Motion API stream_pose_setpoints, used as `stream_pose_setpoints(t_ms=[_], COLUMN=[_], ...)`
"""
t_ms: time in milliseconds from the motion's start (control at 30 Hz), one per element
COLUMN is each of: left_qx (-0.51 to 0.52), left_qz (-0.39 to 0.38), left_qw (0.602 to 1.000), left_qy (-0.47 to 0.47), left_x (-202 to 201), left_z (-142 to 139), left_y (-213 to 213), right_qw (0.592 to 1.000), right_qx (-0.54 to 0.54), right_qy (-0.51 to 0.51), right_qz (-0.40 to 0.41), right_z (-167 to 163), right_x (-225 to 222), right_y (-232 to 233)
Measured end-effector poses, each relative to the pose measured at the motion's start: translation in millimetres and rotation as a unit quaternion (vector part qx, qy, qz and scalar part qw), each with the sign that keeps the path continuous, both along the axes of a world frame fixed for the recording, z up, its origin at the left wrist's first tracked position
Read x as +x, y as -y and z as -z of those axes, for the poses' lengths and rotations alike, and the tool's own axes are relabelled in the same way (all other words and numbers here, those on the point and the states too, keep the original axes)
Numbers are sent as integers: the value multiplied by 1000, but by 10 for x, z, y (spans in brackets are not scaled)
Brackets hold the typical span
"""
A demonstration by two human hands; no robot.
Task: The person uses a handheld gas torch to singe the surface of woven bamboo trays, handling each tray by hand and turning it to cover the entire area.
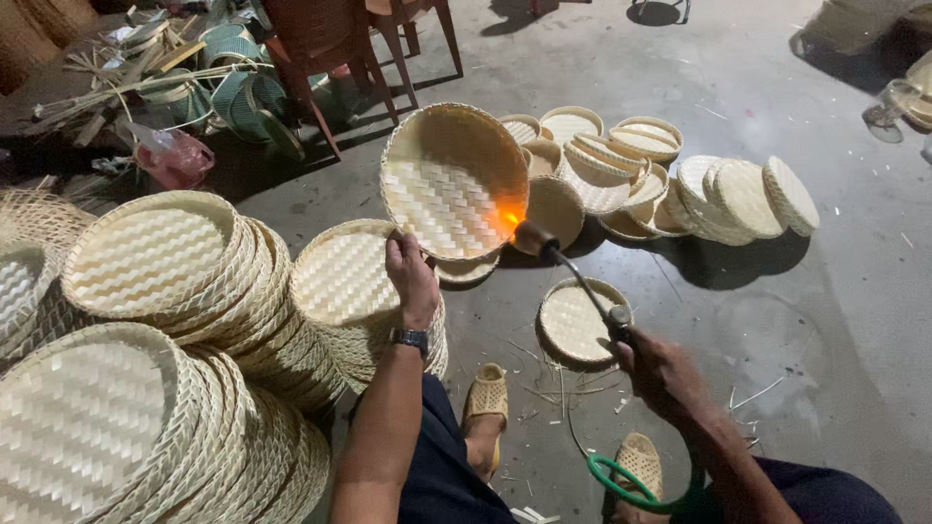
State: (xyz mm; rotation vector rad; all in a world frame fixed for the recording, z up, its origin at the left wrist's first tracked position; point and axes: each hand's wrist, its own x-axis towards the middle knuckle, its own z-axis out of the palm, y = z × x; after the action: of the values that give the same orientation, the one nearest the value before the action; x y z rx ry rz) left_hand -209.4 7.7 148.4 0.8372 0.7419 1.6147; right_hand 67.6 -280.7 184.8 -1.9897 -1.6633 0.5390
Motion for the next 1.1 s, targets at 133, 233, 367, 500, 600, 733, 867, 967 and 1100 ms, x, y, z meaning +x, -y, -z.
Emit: stream_pose_setpoints(t_ms=[133, 233, 367, 500, 600, 733, 867, 967, 1100], left_qx=[8, 40, 51, 47, 49, 40, 7, 13, 3], left_qz=[0, -25, -5, 11, 23, 38, 43, 43, 39], left_qw=[999, 999, 999, 999, 998, 998, 998, 999, 999], left_qy=[38, -13, 15, 24, 27, 33, 41, 14, -18], left_x=[27, 10, -17, -24, -24, -49, -63, -72, -73], left_z=[45, 94, 179, 238, 212, 66, -52, -50, 8], left_y=[-31, -75, -120, -163, -140, -46, 3, -10, -41], right_qw=[988, 997, 994, 989, 983, 984, 981, 978, 976], right_qx=[-81, -35, -50, -132, -163, -89, -120, -170, -90], right_qy=[-132, -72, -50, -64, -68, -101, -132, -95, -150], right_qz=[10, -20, 80, 31, 57, 118, 77, 77, 127], right_z=[-30, -114, -375, -550, -565, -571, -576, -538, -565], right_x=[10, -9, 23, -3, -32, 81, 215, 200, 214], right_y=[3, -22, -128, -56, -37, -103, -80, -86, -141])
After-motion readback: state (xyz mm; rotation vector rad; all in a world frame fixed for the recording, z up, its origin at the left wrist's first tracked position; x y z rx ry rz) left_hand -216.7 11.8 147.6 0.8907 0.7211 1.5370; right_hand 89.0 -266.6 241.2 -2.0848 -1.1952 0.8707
